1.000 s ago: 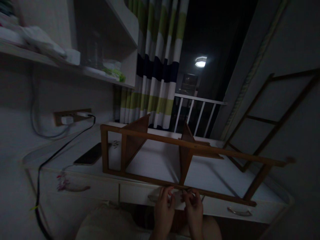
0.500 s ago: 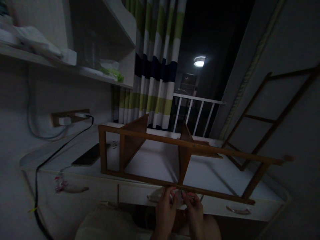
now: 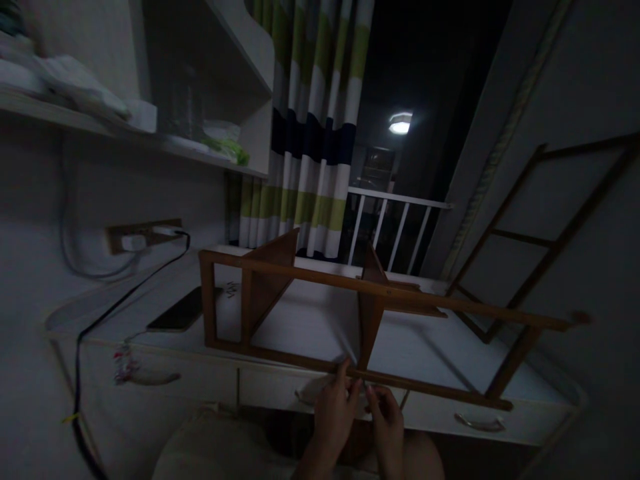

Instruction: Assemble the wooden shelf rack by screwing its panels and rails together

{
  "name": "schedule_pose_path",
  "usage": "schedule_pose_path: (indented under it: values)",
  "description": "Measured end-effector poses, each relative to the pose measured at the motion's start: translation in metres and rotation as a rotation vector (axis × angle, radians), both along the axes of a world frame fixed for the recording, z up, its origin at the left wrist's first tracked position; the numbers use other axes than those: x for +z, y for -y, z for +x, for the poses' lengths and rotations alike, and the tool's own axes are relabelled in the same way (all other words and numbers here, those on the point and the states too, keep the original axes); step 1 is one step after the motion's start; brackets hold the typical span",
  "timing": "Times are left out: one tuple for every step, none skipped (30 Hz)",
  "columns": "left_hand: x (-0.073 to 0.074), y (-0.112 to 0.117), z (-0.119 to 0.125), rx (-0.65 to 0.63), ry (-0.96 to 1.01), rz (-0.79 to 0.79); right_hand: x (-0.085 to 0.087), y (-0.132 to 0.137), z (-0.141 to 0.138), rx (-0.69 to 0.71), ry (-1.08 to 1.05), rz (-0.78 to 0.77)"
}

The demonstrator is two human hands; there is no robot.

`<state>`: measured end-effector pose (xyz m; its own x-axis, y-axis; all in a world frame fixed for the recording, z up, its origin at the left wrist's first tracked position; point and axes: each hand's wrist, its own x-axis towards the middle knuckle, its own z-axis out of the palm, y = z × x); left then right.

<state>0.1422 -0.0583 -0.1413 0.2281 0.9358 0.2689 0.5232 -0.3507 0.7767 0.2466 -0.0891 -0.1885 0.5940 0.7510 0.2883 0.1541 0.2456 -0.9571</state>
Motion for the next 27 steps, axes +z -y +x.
schedule_pose_path:
  values:
    - [0.0,0.0,0.0,-0.001,-0.025,-0.006,-0.001,0.0,0.0,0.003,0.018,-0.005]
    - [0.0,0.0,0.0,-0.001,-0.044,-0.01,-0.003,0.001,0.001,0.005,0.036,-0.011]
    - [0.0,0.001,0.0,0.003,-0.058,-0.009,-0.004,0.001,0.001,0.004,0.051,-0.016]
    - [-0.001,0.001,0.0,0.007,-0.068,-0.007,-0.006,0.002,0.002,0.002,0.063,-0.021]
    - [-0.001,0.001,0.0,0.011,-0.074,-0.004,-0.007,0.002,0.002,-0.003,0.075,-0.028]
    - [-0.002,0.002,0.001,0.015,-0.077,0.001,-0.009,0.002,0.001,-0.012,0.089,-0.039]
    - [-0.003,0.002,0.001,0.014,-0.077,0.005,-0.01,0.002,0.0,-0.025,0.103,-0.051]
    - [-0.004,0.002,0.001,0.01,-0.075,0.006,-0.012,0.001,-0.001,-0.038,0.118,-0.063]
    - [-0.005,0.002,0.001,0.003,-0.068,0.004,-0.013,0.001,-0.003,-0.052,0.133,-0.075]
    - [-0.006,0.002,0.001,-0.003,-0.059,-0.002,-0.014,0.001,-0.006,-0.062,0.147,-0.087]
    - [-0.007,0.001,0.001,-0.008,-0.048,-0.008,-0.014,0.0,-0.008,-0.068,0.158,-0.096]
    - [-0.008,0.001,0.001,-0.011,-0.039,-0.014,-0.014,0.0,-0.011,-0.067,0.165,-0.098]
    - [-0.008,0.001,0.001,-0.012,-0.033,-0.017,-0.014,0.0,-0.013,-0.062,0.172,-0.097]
    - [-0.008,0.0,0.001,-0.011,-0.031,-0.019,-0.013,0.0,-0.015,-0.057,0.176,-0.093]
    - [-0.008,0.0,0.001,-0.01,-0.034,-0.02,-0.013,0.0,-0.017,-0.051,0.178,-0.086]
    - [-0.007,0.0,0.0,-0.012,-0.039,-0.021,-0.012,0.0,-0.019,-0.047,0.178,-0.08]
    - [-0.007,0.0,0.0,-0.014,-0.046,-0.023,-0.012,0.0,-0.021,-0.044,0.174,-0.076]
    - [-0.006,0.001,0.0,-0.011,-0.053,-0.028,-0.012,0.0,-0.023,-0.043,0.169,-0.076]
    - [-0.006,0.001,0.0,-0.009,-0.057,-0.036,-0.012,0.0,-0.026,-0.043,0.165,-0.077]
    - [-0.006,0.001,0.0,-0.006,-0.059,-0.043,-0.012,-0.001,-0.028,-0.044,0.153,-0.076]
    - [-0.007,0.001,0.0,-0.004,-0.06,-0.048,-0.012,-0.001,-0.03,-0.044,0.136,-0.074]
    - [-0.007,0.001,0.0,-0.002,-0.062,-0.052,-0.012,-0.001,-0.032,-0.044,0.117,-0.07]
    - [-0.007,0.001,0.0,0.0,-0.066,-0.051,-0.012,-0.002,-0.034,-0.043,0.1,-0.067]
    - [-0.008,0.001,0.0,0.0,-0.071,-0.047,-0.012,-0.002,-0.036,-0.043,0.087,-0.063]
    - [-0.008,0.001,0.0,0.002,-0.08,-0.038,-0.011,-0.002,-0.037,-0.043,0.08,-0.059]
    - [-0.008,0.001,0.0,0.007,-0.092,-0.03,-0.01,-0.002,-0.037,-0.048,0.081,-0.057]
    - [-0.008,0.001,0.0,0.015,-0.106,-0.021,-0.009,-0.002,-0.037,-0.057,0.088,-0.056]
